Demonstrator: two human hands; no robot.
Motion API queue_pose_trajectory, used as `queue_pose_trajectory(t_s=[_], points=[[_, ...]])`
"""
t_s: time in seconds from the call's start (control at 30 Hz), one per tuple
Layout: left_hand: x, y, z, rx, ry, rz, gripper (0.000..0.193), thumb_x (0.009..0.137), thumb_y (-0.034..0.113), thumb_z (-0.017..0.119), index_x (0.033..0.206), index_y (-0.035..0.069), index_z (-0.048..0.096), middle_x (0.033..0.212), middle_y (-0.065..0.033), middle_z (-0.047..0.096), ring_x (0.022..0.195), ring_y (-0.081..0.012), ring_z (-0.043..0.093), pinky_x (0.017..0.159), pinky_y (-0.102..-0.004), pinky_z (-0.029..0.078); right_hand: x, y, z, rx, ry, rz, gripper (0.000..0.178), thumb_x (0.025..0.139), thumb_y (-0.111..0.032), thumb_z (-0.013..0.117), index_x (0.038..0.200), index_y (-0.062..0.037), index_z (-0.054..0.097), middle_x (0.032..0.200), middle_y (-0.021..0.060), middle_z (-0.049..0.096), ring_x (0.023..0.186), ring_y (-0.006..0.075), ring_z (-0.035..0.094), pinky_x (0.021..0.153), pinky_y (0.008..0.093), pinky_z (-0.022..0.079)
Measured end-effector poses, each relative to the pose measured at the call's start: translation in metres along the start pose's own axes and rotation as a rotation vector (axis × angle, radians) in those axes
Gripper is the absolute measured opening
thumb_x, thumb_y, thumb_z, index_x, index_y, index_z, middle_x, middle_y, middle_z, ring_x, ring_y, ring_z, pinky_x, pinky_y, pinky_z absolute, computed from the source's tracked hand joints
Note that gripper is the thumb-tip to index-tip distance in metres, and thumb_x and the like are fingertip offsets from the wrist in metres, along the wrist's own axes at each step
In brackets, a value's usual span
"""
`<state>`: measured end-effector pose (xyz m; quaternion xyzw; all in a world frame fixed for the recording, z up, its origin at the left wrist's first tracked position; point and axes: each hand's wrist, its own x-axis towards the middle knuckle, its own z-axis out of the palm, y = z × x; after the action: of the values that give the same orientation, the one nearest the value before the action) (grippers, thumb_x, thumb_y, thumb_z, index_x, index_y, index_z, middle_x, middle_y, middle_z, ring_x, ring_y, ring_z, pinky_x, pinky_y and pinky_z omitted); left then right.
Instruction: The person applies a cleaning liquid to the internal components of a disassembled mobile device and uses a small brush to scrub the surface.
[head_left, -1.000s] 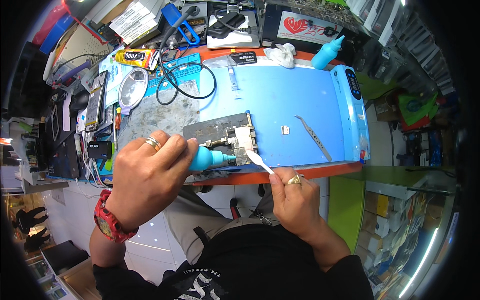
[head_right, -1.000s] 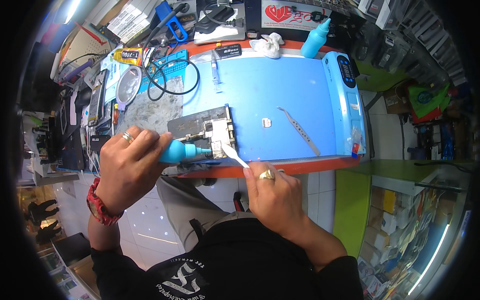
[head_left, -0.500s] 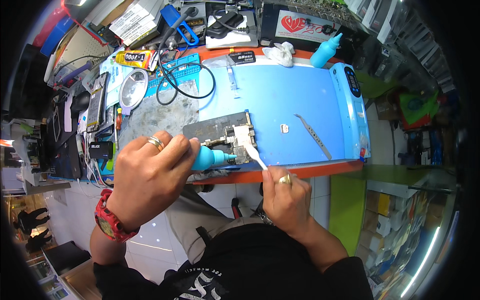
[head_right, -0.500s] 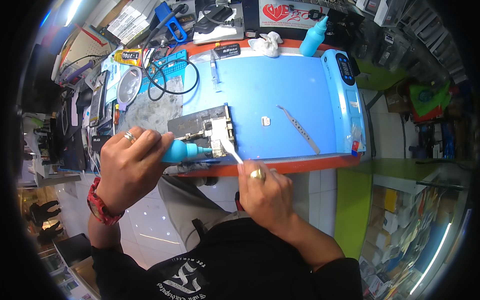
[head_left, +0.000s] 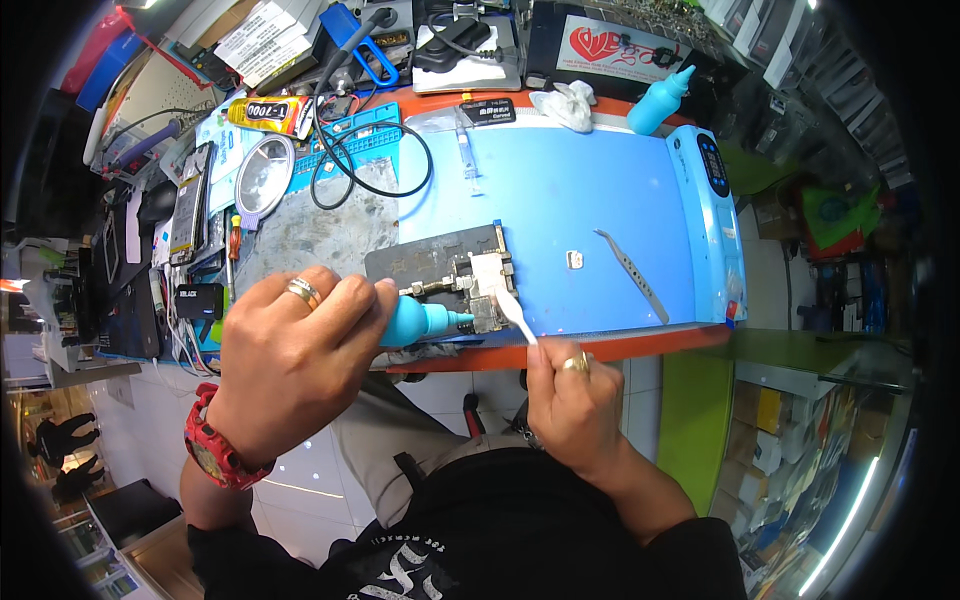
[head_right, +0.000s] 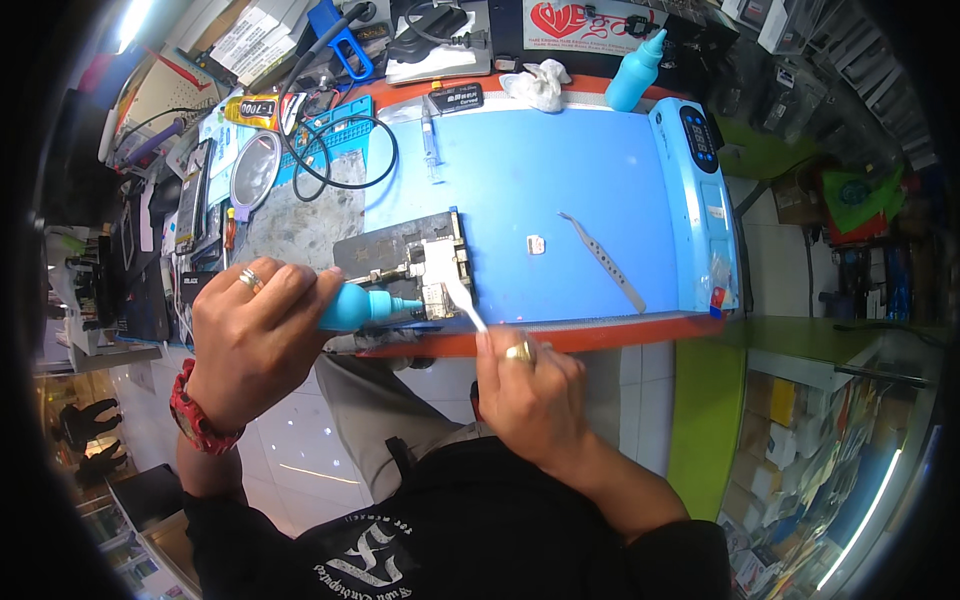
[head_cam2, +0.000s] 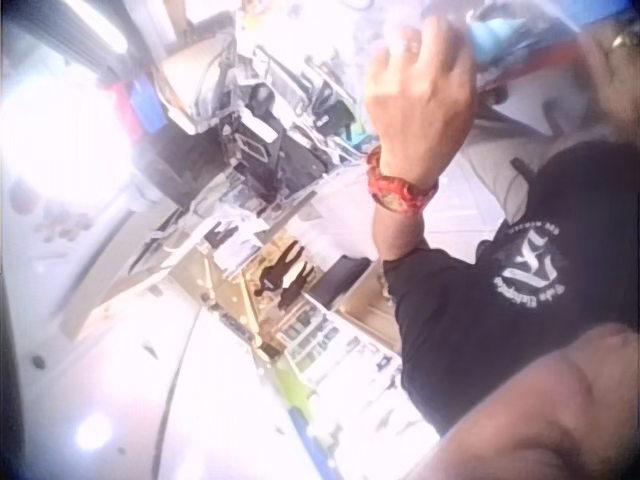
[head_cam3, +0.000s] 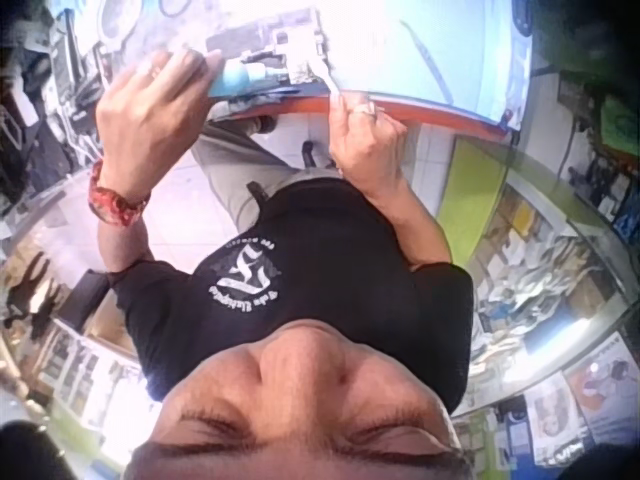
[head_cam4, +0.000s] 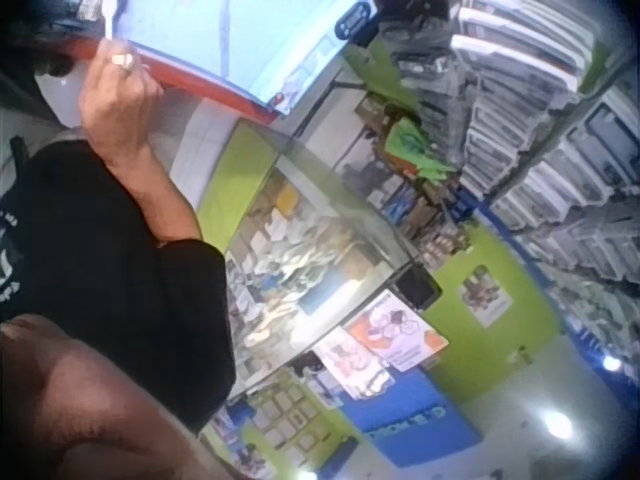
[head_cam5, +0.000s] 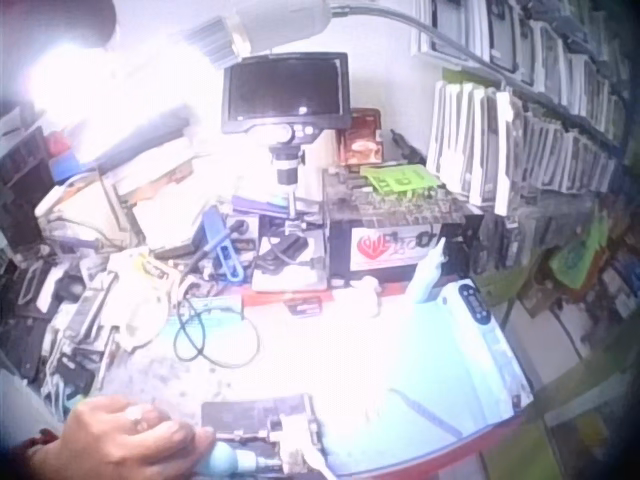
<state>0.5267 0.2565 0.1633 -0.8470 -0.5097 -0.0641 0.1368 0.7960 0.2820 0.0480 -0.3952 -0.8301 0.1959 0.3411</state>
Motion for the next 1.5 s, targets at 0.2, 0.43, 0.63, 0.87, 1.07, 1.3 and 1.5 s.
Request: queue_pose_trajectory(t_s=[0.2, 0.43, 0.63, 0.87, 1.07, 1.3, 1.5], points=[[0.002, -0.001, -0.008, -0.006, -0.033, 0.008, 0.028, 0.081, 0.014, 0.074, 0.107, 0.005, 0.077, 0.09, -0.0017, 0.06, 0.081, -0.0165, 0.068, 0.073, -0.0346, 0.056, -0.015, -0.009, -0.02, 0.196, 0.033, 0.151, 0.004, 0.101, -0.001, 0.071, 0.1, 0.0002, 0.067, 0.065, 0.0112, 0.063, 0.05, 0.0279, 0.065, 0.048, 0.0383, 0.049], [0.003, -0.001, -0.003, -0.023, 0.003, 0.03, 0.031, 0.078, 0.015, 0.075, 0.106, 0.003, 0.076, 0.091, -0.0023, 0.06, 0.081, -0.0169, 0.067, 0.077, -0.0356, 0.059, -0.008, -0.01, -0.009, 0.099, 0.012, 0.123, 0.009, 0.099, -0.003, 0.074, 0.096, -0.0009, 0.066, 0.059, 0.0092, 0.059, 0.047, 0.0284, 0.063, 0.046, 0.0396, 0.048], [0.003, -0.001, -0.004, -0.06, 0.014, 0.023, 0.035, 0.074, 0.005, 0.08, 0.109, 0.002, 0.078, 0.09, -0.0027, 0.062, 0.077, -0.019, 0.068, 0.069, -0.0364, 0.057, -0.006, -0.01, -0.01, 0.065, -0.041, 0.098, 0.008, 0.098, -0.001, 0.073, 0.094, -0.001, 0.067, 0.059, 0.0088, 0.06, 0.047, 0.0279, 0.064, 0.046, 0.0398, 0.048], [0.003, -0.001, -0.002, -0.072, 0.021, 0.013, 0.033, 0.075, 0.004, 0.08, 0.108, 0.001, 0.078, 0.089, -0.0035, 0.062, 0.077, -0.0194, 0.068, 0.072, -0.0375, 0.059, 0.004, -0.009, -0.02, 0.127, 0.053, 0.122, 0.004, 0.1, 0.0, 0.071, 0.1, -0.0002, 0.067, 0.062, 0.0085, 0.062, 0.048, 0.0264, 0.064, 0.046, 0.039, 0.048], [0.003, -0.001, 0.0, -0.052, 0.028, 0.028, 0.034, 0.075, 0.006, 0.08, 0.108, 0.001, 0.079, 0.09, -0.0041, 0.062, 0.079, -0.0197, 0.068, 0.078, -0.0396, 0.061, 0.001, -0.01, -0.008, 0.038, -0.01, 0.06, 0.007, 0.098, -0.004, 0.074, 0.093, -0.0026, 0.069, 0.059, 0.0093, 0.06, 0.049, 0.0291, 0.065, 0.047, 0.0406, 0.05], [0.004, 0.004, 0.0, -0.009, 0.045, 0.03, 0.033, 0.076, 0.005, 0.078, 0.109, 0.002, 0.079, 0.092, -0.0044, 0.063, 0.082, -0.0204, 0.069, 0.081, -0.0406, 0.062, -0.004, -0.006, -0.011, 0.007, 0.011, 0.037, 0.009, 0.096, -0.003, 0.076, 0.092, -0.0013, 0.068, 0.061, 0.0091, 0.061, 0.046, 0.0281, 0.063, 0.046, 0.04, 0.049], [0.006, 0.007, -0.003, 0.004, 0.051, 0.031, 0.03, 0.08, 0.006, 0.078, 0.109, 0.001, 0.079, 0.09, -0.0047, 0.064, 0.082, -0.0205, 0.069, 0.082, -0.0415, 0.062, -0.004, -0.005, -0.018, 0.026, -0.028, 0.046, 0.009, 0.097, -0.003, 0.075, 0.091, -0.0007, 0.068, 0.061, 0.0083, 0.06, 0.046, 0.0268, 0.062, 0.045, 0.0389, 0.048]])
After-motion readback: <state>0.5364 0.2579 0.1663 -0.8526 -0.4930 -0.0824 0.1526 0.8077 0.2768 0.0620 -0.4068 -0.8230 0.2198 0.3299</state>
